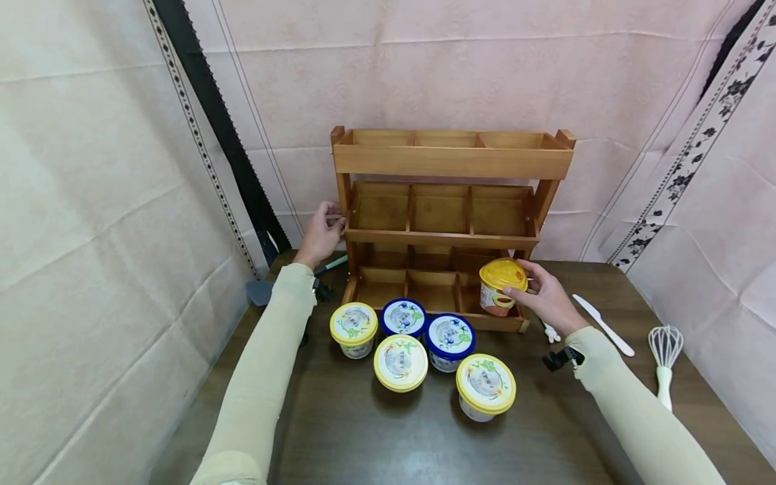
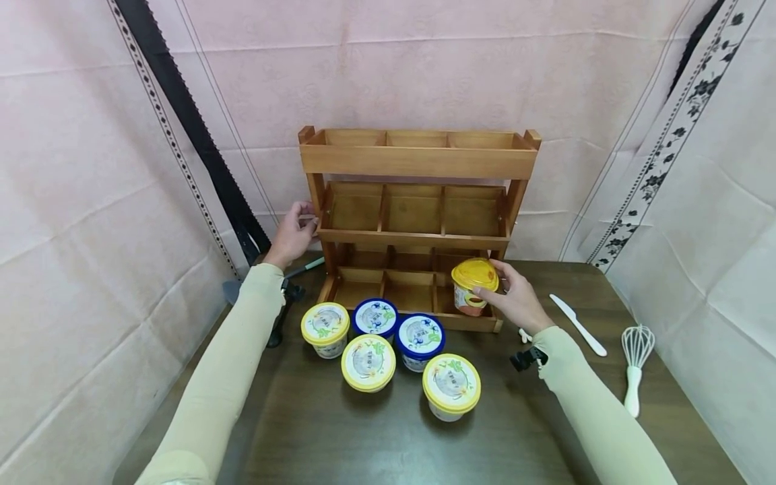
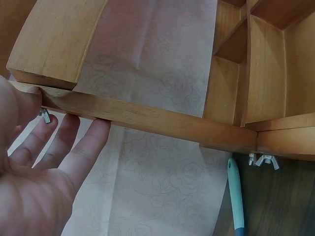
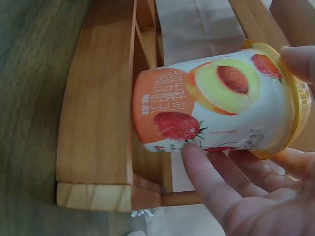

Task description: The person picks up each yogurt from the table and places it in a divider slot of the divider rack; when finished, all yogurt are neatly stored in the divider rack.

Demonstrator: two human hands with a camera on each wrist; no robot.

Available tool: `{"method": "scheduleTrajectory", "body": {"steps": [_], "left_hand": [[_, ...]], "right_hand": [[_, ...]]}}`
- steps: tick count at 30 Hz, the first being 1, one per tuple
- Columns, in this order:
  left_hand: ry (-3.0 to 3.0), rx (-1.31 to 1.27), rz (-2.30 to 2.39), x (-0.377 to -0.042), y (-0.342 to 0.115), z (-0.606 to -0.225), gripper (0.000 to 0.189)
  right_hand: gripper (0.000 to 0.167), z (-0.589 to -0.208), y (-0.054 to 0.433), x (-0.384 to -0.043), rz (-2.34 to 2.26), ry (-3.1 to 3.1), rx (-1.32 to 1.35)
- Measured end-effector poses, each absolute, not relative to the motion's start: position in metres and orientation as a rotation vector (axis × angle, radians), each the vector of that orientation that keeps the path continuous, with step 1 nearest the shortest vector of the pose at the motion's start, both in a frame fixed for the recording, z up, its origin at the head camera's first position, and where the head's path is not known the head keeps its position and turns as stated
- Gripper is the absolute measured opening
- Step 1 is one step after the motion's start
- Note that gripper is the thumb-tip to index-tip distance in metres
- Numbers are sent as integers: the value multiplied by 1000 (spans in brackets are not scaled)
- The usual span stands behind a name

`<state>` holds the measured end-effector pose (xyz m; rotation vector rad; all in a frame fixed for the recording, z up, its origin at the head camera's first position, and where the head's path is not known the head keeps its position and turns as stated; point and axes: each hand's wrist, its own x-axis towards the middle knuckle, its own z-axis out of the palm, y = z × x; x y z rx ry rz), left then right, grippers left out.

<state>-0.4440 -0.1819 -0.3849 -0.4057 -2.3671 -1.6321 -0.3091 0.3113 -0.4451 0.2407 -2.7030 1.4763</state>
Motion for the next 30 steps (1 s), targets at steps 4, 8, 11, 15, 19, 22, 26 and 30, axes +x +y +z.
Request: {"method": "scheduleTrajectory", "body": {"steps": [4, 8, 11, 15, 19, 22, 26, 30], "left_hand": [[-2371, -408, -1638, -445, -181, -385, 30], [-2377, -406, -1634, -445, -181, -385, 30], [-2378, -406, -1640, -446, -182, -385, 31], [-2385, -399, -1641, -446, -183, -386, 32], [-2398, -396, -1607, -447, -183, -387, 32], [-2401, -400, -1594, -447, -183, -386, 32], [-2397, -409, -1595, -447, -183, -386, 31], [-2389, -409, -1613, -448, -183, -387, 31]], "right_hand": [[93, -455, 311, -318, 1456, -2716, 243], [94, -462, 309, -324, 1403, -2733, 236], [95, -465, 307, -327, 1390, -2741, 202], [97, -468, 305, -329, 1386, -2762, 172], [97, -472, 304, -330, 1385, -2773, 175], [95, -475, 304, -331, 1394, -2768, 170], [95, -477, 304, -332, 1399, -2766, 169], [97, -476, 304, -332, 1394, -2785, 160]]}}
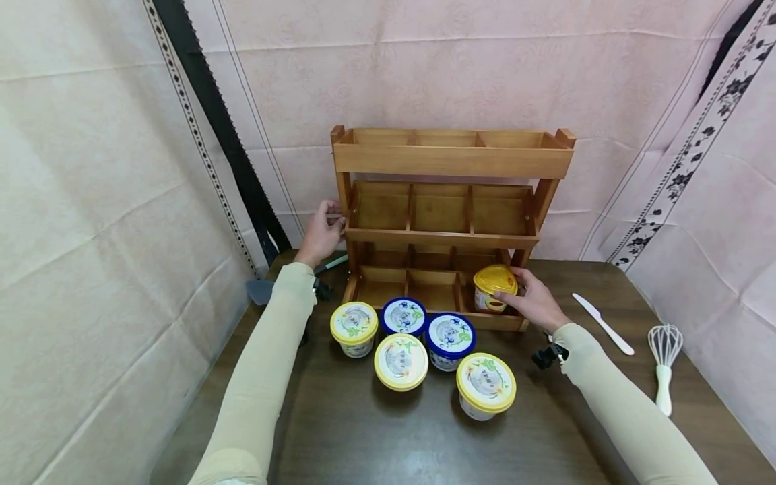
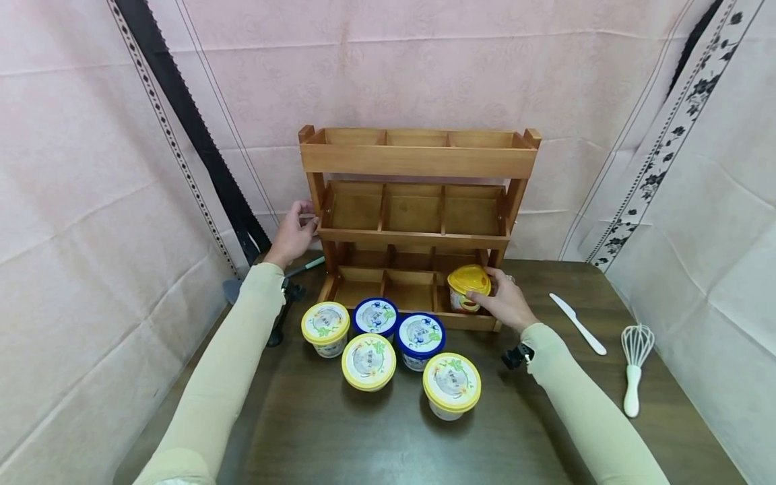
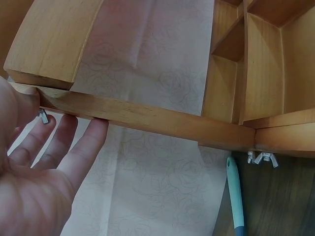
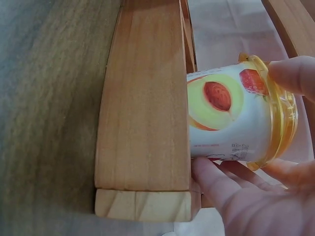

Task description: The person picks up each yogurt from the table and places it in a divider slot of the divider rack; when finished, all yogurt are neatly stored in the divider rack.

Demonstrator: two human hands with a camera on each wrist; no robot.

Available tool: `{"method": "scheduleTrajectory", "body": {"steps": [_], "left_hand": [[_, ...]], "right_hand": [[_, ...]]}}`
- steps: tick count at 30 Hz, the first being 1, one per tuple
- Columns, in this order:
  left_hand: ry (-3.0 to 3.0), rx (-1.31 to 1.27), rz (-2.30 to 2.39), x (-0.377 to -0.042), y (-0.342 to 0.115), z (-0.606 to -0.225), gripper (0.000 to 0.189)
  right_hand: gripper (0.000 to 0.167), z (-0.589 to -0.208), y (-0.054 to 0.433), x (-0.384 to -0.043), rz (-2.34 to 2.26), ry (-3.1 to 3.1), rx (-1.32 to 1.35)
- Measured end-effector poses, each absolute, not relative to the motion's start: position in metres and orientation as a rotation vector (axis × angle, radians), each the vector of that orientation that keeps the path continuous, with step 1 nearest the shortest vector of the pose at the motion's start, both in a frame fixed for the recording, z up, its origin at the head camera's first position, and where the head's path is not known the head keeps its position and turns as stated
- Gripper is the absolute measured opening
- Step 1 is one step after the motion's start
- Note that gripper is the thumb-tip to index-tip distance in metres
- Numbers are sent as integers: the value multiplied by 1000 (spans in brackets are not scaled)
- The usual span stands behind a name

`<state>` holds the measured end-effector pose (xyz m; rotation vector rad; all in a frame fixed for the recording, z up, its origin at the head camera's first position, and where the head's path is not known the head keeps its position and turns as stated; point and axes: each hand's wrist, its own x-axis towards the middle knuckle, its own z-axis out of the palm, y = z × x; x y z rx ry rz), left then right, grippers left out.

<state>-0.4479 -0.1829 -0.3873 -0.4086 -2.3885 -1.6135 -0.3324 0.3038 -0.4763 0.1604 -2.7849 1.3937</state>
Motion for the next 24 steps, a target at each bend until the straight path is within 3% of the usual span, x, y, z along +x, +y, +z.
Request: {"method": "scheduleTrajectory", "body": {"steps": [16, 24], "left_hand": [[-2382, -403, -1645, -448, -184, -386, 31], [-2398, -402, -1620, -449, -184, -387, 32]], "right_hand": [[97, -463, 307, -331, 1355, -2798, 184], [90, -449, 315, -313, 1331, -2717, 158]]}}
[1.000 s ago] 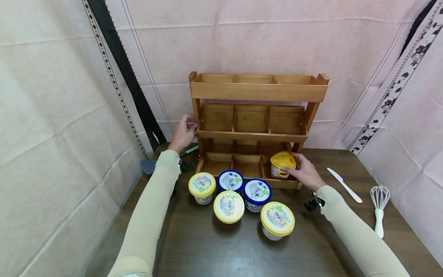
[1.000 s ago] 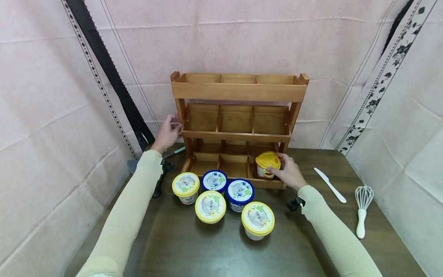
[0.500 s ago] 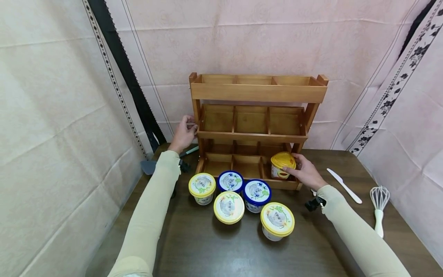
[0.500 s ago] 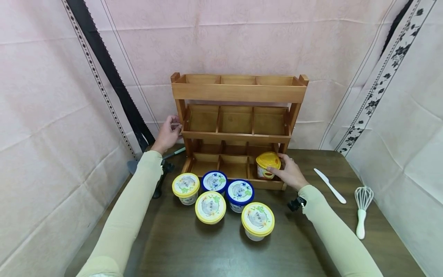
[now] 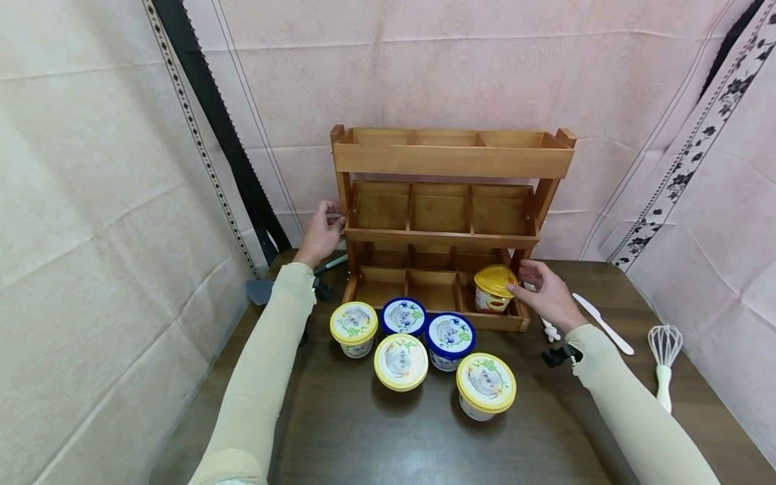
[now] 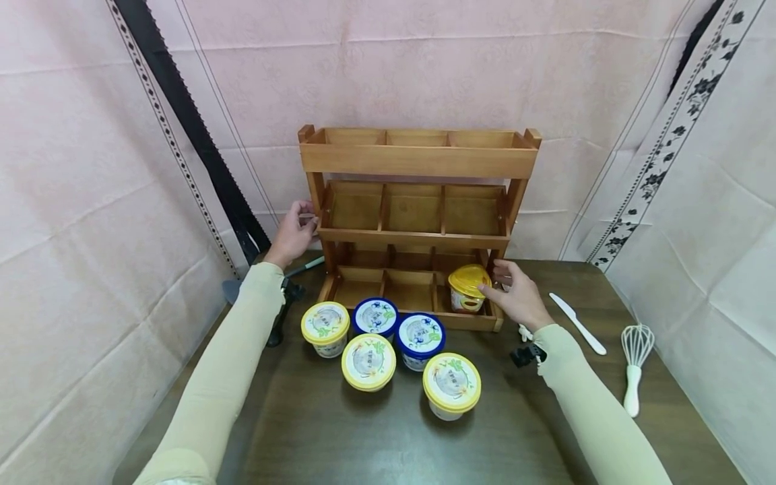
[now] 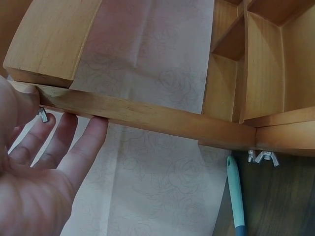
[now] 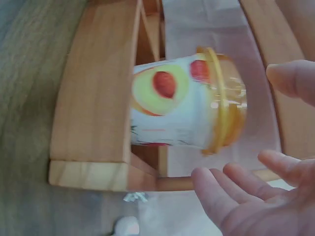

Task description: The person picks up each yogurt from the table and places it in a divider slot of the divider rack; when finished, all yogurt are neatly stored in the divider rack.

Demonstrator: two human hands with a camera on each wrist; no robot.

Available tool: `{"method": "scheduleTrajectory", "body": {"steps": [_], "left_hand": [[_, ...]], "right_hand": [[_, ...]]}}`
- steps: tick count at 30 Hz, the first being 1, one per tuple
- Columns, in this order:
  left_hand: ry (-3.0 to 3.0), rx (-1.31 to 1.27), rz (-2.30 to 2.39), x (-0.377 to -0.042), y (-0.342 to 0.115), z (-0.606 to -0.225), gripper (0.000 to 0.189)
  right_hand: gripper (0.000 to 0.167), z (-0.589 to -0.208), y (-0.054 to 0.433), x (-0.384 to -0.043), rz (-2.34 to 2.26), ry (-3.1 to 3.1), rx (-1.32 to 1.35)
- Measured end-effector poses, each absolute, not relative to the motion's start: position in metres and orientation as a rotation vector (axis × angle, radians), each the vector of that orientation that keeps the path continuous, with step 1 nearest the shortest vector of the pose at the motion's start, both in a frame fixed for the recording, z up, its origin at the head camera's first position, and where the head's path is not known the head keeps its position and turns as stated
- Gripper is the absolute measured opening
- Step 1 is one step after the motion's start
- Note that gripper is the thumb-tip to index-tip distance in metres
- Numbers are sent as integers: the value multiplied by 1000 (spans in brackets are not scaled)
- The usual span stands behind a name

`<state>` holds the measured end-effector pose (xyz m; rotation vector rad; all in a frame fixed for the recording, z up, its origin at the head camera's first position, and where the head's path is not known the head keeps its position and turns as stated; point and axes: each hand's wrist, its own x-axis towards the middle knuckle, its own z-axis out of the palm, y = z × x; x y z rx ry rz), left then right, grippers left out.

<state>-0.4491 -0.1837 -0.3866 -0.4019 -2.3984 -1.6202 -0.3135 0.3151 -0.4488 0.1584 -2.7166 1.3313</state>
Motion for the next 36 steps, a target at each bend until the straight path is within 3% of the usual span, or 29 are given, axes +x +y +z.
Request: {"method": "scheduleTrajectory", "body": {"steps": [17, 36], "left_hand": [[-2383, -420, -1643, -451, -182, -387, 32], [-2381, -435, -1620, -450, -183, -390, 31]], "right_hand": [[66, -444, 308, -254, 1143, -2696, 383], [59, -476, 287, -204, 1438, -2797, 819]]}}
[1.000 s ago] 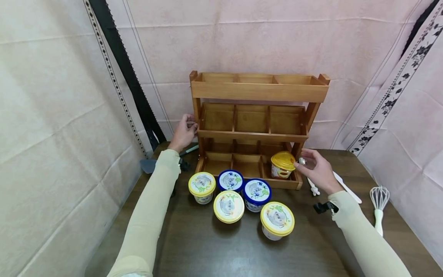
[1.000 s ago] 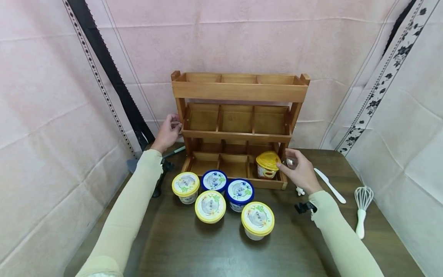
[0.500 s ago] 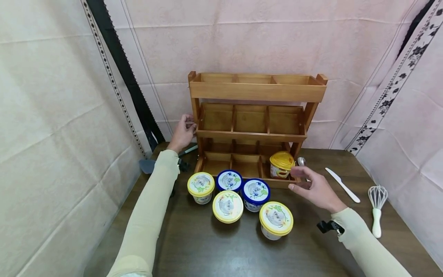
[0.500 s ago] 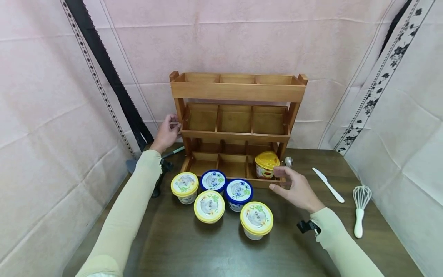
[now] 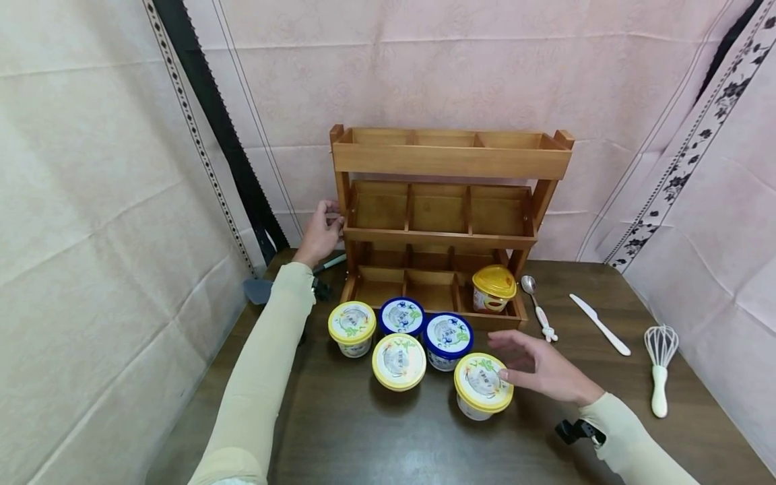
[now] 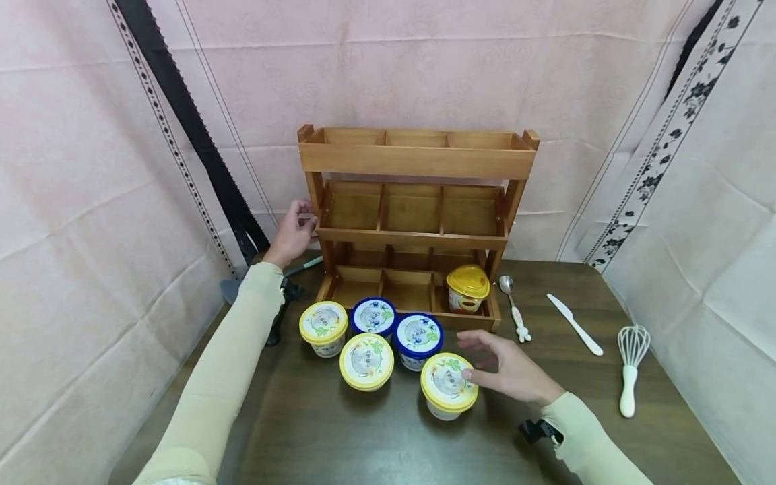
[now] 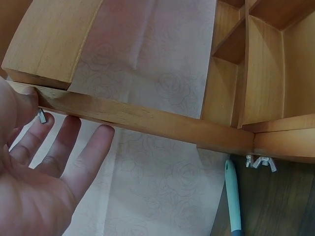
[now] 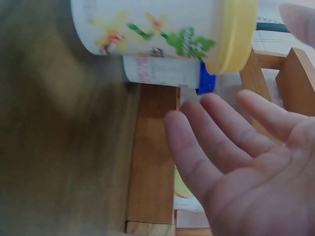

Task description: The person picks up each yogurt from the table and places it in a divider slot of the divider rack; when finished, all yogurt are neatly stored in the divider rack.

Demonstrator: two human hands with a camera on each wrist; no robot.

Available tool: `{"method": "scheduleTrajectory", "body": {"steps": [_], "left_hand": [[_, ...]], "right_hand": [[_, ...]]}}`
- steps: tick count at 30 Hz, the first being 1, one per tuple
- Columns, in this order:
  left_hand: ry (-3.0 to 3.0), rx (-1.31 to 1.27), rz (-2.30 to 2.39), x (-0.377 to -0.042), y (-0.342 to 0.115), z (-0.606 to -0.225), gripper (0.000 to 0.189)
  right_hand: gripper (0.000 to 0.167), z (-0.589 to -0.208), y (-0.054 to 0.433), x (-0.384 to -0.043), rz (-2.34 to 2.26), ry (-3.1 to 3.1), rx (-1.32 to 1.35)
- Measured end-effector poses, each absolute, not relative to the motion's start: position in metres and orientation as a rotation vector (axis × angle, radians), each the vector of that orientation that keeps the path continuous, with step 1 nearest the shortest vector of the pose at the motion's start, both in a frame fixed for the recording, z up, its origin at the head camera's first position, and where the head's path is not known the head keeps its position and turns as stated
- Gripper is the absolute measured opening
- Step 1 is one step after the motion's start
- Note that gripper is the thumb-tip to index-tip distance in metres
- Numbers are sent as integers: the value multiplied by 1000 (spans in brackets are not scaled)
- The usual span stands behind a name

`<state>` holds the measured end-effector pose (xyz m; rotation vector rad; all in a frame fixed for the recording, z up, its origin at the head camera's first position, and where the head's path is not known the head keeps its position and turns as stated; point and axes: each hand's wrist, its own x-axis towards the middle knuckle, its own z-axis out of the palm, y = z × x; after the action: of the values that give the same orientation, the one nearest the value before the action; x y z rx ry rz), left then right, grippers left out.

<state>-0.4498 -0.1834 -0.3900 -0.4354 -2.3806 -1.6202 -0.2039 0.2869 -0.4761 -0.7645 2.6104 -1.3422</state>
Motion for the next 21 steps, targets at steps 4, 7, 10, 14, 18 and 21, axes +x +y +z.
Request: {"method": "scheduleTrajectory", "body": {"steps": [4, 7, 10, 14, 18, 21], "left_hand": [[-2381, -438, -1624, -450, -183, -390, 31], [-2383, -431, -1625, -448, -183, -391, 31], [-2389, -422, -1627, -446, -183, -390, 31], [-2385, -422, -1628, -446, -183, -391, 32], [-2380, -426, -1625, -448, -183, -391, 32], [-2379, -427, -1627, -448, -181, -389, 31]], "right_hand": [[61, -484, 287, -197, -1347, 2524, -807], [64, -489, 287, -193, -1358, 2463, -813], [70, -493, 287, -190, -1383, 2394, -830], [80, -497, 287, -187, -1429, 2335, -846], [88, -498, 286, -187, -1463, 2310, -839], [89, -498, 286, -187, -1464, 2314, -842]]}}
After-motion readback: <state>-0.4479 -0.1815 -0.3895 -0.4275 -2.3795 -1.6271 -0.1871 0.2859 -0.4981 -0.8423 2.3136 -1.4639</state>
